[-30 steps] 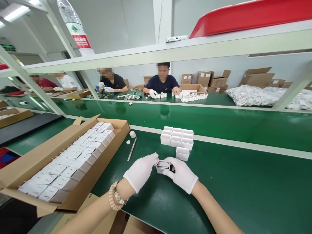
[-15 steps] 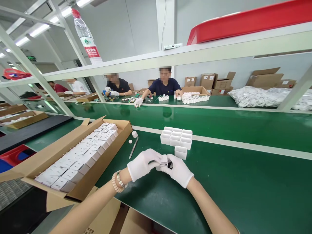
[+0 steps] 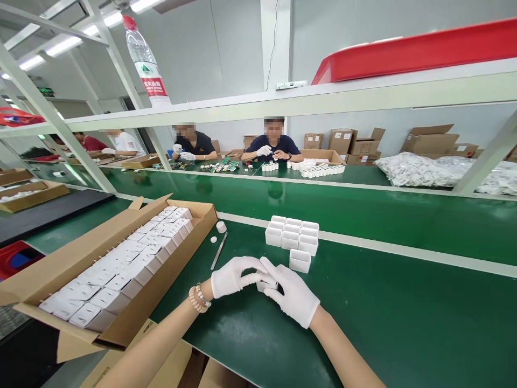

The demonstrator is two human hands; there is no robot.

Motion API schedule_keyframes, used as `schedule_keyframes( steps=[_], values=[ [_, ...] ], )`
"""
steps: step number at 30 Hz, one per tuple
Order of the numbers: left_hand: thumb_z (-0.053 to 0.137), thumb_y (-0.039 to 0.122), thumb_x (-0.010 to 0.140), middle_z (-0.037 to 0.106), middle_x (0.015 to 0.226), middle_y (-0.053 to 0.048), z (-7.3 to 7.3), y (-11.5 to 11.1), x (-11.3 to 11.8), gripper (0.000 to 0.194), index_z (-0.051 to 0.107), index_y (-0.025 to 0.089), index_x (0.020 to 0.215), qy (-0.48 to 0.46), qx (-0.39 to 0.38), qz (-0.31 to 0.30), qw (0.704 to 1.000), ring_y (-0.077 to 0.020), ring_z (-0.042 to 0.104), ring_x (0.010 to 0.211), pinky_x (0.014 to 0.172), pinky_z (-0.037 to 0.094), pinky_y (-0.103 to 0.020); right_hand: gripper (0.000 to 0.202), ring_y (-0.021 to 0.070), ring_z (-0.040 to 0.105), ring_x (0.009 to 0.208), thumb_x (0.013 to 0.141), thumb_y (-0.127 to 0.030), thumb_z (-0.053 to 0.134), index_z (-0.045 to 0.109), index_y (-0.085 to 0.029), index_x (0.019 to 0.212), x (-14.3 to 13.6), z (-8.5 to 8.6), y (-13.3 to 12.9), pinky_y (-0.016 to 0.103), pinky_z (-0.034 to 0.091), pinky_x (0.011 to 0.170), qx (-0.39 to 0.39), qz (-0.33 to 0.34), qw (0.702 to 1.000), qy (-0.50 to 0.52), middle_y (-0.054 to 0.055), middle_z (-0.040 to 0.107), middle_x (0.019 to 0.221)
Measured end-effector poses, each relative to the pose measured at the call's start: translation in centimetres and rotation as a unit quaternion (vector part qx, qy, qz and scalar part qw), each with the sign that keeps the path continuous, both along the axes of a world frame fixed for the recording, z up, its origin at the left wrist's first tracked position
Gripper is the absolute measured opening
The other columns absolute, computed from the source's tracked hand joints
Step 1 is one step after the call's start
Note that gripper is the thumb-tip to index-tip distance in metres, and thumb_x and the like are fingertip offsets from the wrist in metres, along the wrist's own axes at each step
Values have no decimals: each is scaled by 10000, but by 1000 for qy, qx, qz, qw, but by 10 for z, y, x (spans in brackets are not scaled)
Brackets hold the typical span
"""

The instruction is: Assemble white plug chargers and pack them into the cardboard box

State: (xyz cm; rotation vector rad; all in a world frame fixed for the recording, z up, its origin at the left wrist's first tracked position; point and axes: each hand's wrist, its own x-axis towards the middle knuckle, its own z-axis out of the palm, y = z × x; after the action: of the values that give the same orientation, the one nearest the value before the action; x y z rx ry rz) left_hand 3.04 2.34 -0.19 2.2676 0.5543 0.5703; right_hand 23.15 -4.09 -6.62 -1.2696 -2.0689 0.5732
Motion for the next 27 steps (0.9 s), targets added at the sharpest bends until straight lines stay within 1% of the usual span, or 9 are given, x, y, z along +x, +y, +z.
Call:
schedule_keyframes(
  steps=[4,8,10,12,15,19,21,24,27],
  values=[
    [593,323,852,652,1066,-56,-7,-2,0,375,525,199,1199,-16,-36,42,998,-161,622,969,889,499,-294,578,215,584,884,939,-259,446,211,-366,1456,-4,9,-2,415,530,817,15,31,999,-14,48,591,1014],
    [598,317,842,662,1055,-37,-16,-9,-2,518,420,239,1322,-13,-59,90,994,-171,611,1007,939,477,-334,538,215,539,1133,955,-228,401,244,-383,1446,-8,13,-3,407,479,969,38,44,998,-24,61,490,1312],
    [597,330,842,655,1084,-36,-19,-9,-3,536,416,254,1342,-21,-66,91,993,-176,601,1029,954,467,-339,527,223,511,1200,954,-247,416,263,-378,1441,-7,10,-2,403,472,992,42,35,998,-37,51,455,1379],
    [603,332,841,661,1086,-40,-20,-7,-5,541,423,251,1344,-38,-82,67,994,-180,599,1043,971,455,-343,506,239,499,1230,947,-270,444,310,-367,1426,-5,4,-2,414,472,999,52,28,997,-48,47,453,1401],
    [617,327,837,677,1070,-59,-22,0,-8,532,446,230,1332,-66,-127,6,990,-189,610,1045,989,439,-358,470,250,498,1240,929,-297,498,394,-352,1384,-1,-5,-3,417,472,1005,70,28,995,-58,45,461,1410],
    [654,322,811,663,1089,-100,-24,10,-10,547,473,183,1308,-95,-188,-49,976,-201,619,1022,919,484,-338,433,252,545,1187,916,-303,519,454,-322,1344,-1,-12,-9,404,506,961,93,9,991,-98,63,526,1347],
    [644,325,819,648,1129,-104,-24,11,-11,515,497,185,1293,-95,-174,-62,978,-196,605,1035,912,481,-324,397,247,601,1099,917,-308,509,488,-299,1313,-6,-13,-15,393,538,906,98,-16,990,-103,72,591,1263],
    [599,338,854,655,1153,-80,-23,8,-13,474,502,218,1303,-71,-110,-65,989,-196,563,1090,984,417,-352,338,217,656,946,931,-307,474,524,-281,1265,-18,-13,-23,344,578,797,80,-62,991,-89,63,656,1124],
    [589,370,857,655,1171,-54,-24,7,-17,561,408,249,1375,-54,-77,-14,995,-216,506,1167,1050,343,-419,312,211,660,920,947,-290,433,543,-280,1239,-28,-10,-28,332,577,785,76,-89,991,-69,60,663,1086]
  ],
)
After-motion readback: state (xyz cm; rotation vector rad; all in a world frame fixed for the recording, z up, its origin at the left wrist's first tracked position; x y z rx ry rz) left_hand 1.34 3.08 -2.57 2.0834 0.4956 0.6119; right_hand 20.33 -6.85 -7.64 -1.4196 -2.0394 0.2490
